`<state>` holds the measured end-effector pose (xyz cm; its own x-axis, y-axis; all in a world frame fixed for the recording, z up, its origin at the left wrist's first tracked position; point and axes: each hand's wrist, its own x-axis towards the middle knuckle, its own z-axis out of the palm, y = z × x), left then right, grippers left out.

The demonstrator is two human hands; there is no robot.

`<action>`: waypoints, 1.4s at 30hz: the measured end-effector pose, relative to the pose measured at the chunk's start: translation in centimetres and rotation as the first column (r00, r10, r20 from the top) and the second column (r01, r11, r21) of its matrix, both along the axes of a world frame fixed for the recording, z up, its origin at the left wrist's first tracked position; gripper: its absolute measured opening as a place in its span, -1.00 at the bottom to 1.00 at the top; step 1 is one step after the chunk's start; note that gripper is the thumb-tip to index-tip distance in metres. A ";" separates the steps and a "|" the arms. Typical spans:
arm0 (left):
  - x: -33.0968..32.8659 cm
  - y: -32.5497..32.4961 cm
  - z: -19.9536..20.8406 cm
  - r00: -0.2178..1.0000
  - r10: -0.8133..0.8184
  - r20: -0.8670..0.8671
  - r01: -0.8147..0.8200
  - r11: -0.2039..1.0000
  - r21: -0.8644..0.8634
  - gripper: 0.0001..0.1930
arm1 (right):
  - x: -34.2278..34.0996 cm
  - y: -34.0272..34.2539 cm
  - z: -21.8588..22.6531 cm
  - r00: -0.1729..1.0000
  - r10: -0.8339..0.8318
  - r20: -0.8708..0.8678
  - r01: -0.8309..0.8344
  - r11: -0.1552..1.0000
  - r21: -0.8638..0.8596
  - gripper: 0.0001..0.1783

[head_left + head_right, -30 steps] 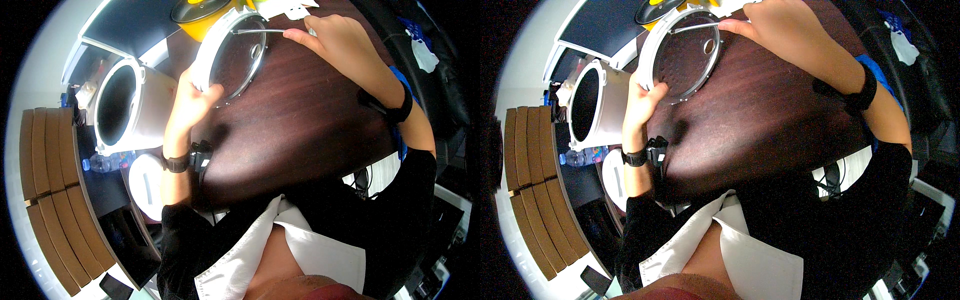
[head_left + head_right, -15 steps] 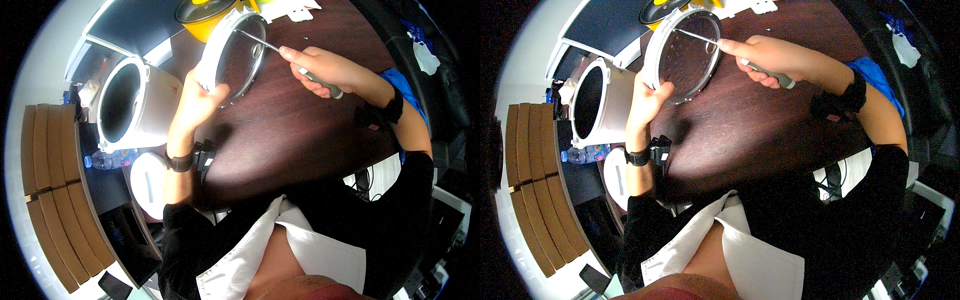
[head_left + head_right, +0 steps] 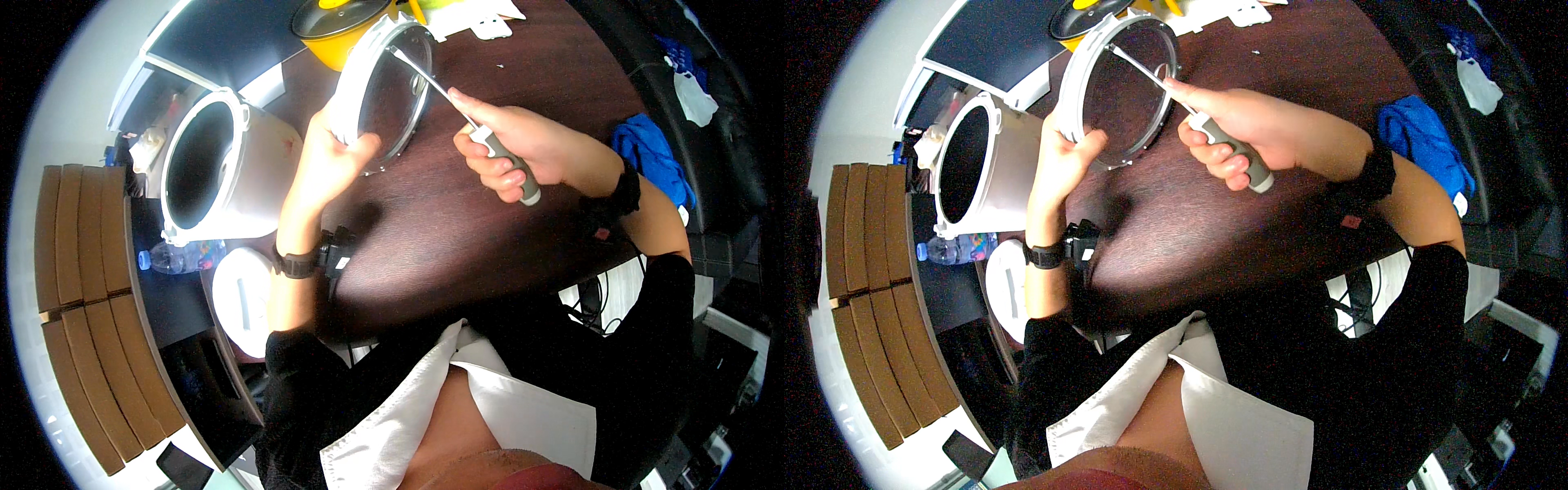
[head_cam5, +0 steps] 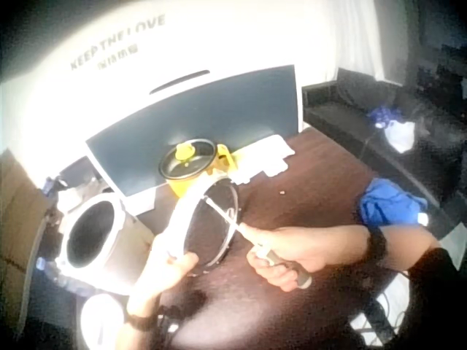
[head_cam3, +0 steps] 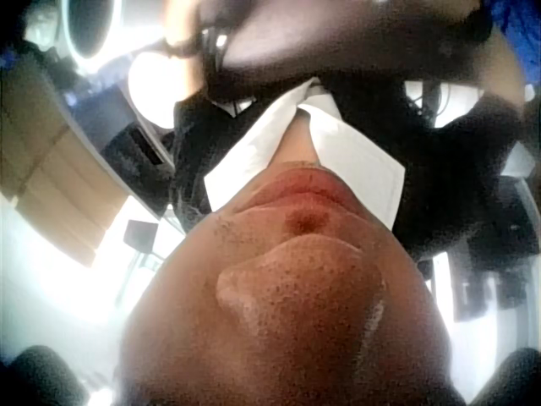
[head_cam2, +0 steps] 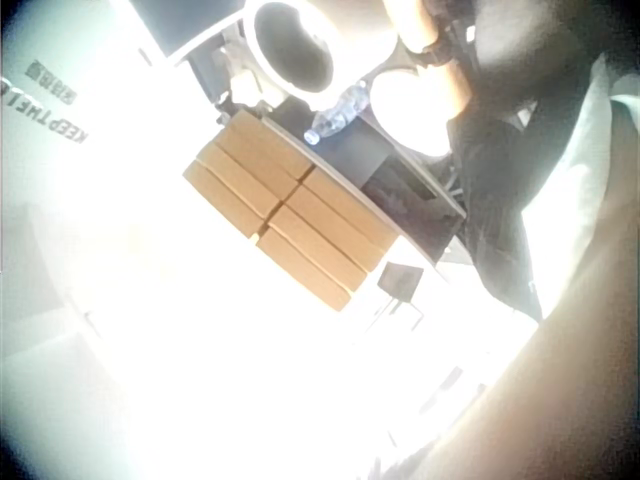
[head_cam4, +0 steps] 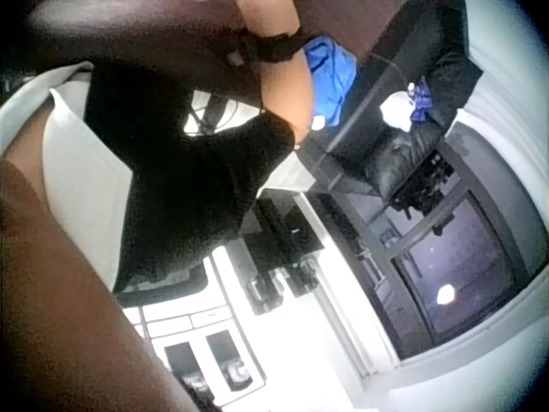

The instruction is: The person uses a screwdriver to remove screws from a circular metal lid, then places the lid onto a white rice cooker and secures it. The person wipes the lid with a blue cloth.

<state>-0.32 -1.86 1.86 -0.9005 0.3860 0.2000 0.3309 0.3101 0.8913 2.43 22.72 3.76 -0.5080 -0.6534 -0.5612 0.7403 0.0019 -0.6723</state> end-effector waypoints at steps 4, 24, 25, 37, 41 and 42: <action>-1.0 -0.9 -0.7 1.000 -0.018 -0.011 0.018 0.999 0.047 -0.53 | -1.1 2.0 -0.4 0.883 0.075 -0.464 0.096 0.938 0.334 -0.34; -0.7 -0.9 -0.4 0.999 0.001 0.049 -0.003 1.000 0.028 -0.49 | -2.2 3.5 0.5 0.027 0.658 -0.753 0.823 0.413 0.391 -0.34; -0.7 -0.9 -0.4 0.999 0.003 0.050 -0.004 1.000 0.019 -0.50 | -2.3 3.5 0.5 0.026 0.660 -0.751 0.821 0.415 0.393 -0.34; -0.8 -0.8 -0.7 0.999 -0.018 0.032 0.016 0.998 0.058 -0.48 | -2.6 4.2 -0.1 -0.160 0.680 -0.715 0.846 0.468 0.256 -0.36; -0.7 -0.8 -0.6 0.999 -0.019 0.026 0.018 0.999 0.048 -0.48 | -2.5 4.2 -0.2 -0.147 0.666 -0.732 0.850 0.463 0.251 -0.37; -0.6 -0.6 -0.5 1.000 -0.020 0.018 0.019 0.998 0.054 -0.48 | -2.5 4.1 -0.2 -0.149 0.667 -0.730 0.852 0.462 0.248 -0.37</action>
<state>-0.94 -2.50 1.39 -0.8966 0.3931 0.2039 0.3195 0.2555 0.9125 -0.03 26.84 3.60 -0.7626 -0.3127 0.5663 -0.4468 0.8876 -0.1116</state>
